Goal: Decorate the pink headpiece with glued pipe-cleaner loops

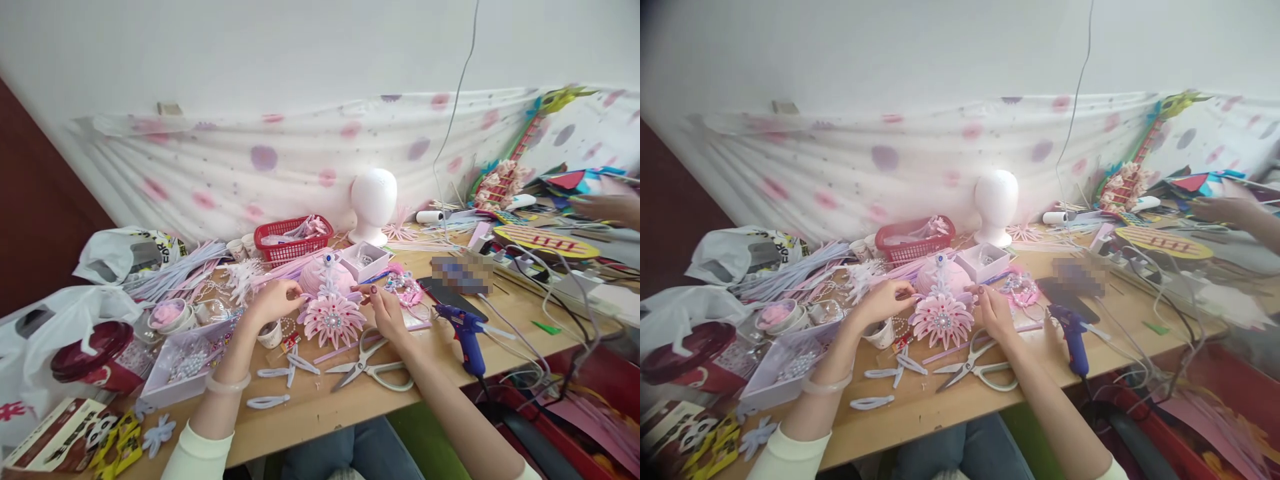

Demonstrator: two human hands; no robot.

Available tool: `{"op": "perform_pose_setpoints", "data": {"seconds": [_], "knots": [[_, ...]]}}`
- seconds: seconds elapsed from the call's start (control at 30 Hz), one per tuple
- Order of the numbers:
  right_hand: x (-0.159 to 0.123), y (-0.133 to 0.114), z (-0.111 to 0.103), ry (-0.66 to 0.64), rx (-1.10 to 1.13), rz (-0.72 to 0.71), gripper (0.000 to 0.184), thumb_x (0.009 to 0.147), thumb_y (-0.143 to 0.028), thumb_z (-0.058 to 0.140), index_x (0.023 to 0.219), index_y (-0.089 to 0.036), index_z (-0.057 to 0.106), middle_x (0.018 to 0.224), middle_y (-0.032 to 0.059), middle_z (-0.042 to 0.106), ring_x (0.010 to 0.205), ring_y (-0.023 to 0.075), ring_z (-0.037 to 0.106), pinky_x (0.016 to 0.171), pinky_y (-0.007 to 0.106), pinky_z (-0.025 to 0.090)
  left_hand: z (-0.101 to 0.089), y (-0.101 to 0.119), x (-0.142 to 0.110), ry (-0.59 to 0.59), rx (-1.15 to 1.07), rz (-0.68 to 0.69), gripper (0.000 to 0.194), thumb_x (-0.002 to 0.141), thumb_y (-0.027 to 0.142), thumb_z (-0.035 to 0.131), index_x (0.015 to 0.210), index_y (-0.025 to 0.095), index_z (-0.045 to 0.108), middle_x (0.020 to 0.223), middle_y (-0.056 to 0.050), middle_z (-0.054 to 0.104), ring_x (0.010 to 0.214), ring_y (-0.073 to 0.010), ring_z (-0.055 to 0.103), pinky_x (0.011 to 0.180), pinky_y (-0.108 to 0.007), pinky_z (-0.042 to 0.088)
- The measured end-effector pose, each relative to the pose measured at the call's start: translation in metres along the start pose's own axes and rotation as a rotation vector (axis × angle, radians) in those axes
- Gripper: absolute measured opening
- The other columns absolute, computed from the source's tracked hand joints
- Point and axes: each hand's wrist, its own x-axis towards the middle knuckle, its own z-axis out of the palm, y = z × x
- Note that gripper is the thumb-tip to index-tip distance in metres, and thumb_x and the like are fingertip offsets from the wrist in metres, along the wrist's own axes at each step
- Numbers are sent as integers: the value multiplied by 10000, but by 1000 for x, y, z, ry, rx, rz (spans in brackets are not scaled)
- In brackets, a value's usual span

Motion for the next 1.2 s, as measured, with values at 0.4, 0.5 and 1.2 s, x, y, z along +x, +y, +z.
{"op": "perform_pose_setpoints", "data": {"seconds": [0.4, 0.5, 1.2], "knots": [[-2, -4, -4, -20, -69, -38, 384, 976, -492, 487, 949, -213, 750, 900, 83, 794, 771, 244, 727, 696, 349, 572, 6, -2, -4, 10, 17, 69, 272, 885, 332, 502, 896, 203, 742, 917, -52, 794, 846, -234, 700, 788, -324, 507], [-2, -4, -4, -23, -75, -39, 349, 962, -474, 508, 954, -212, 737, 902, 84, 788, 793, 245, 725, 707, 347, 567, 9, -2, -6, 31, 31, 67, 278, 896, 316, 478, 875, 203, 730, 929, -60, 792, 871, -236, 700, 815, -329, 501], [-3, 4, 0, -48, -105, -21, 314, 977, -439, 488, 981, -208, 701, 872, 74, 768, 770, 232, 711, 678, 337, 554, 23, -7, -10, 106, 113, 113, 207, 917, 252, 505, 907, 199, 704, 921, -68, 771, 879, -254, 686, 853, -373, 491]]}}
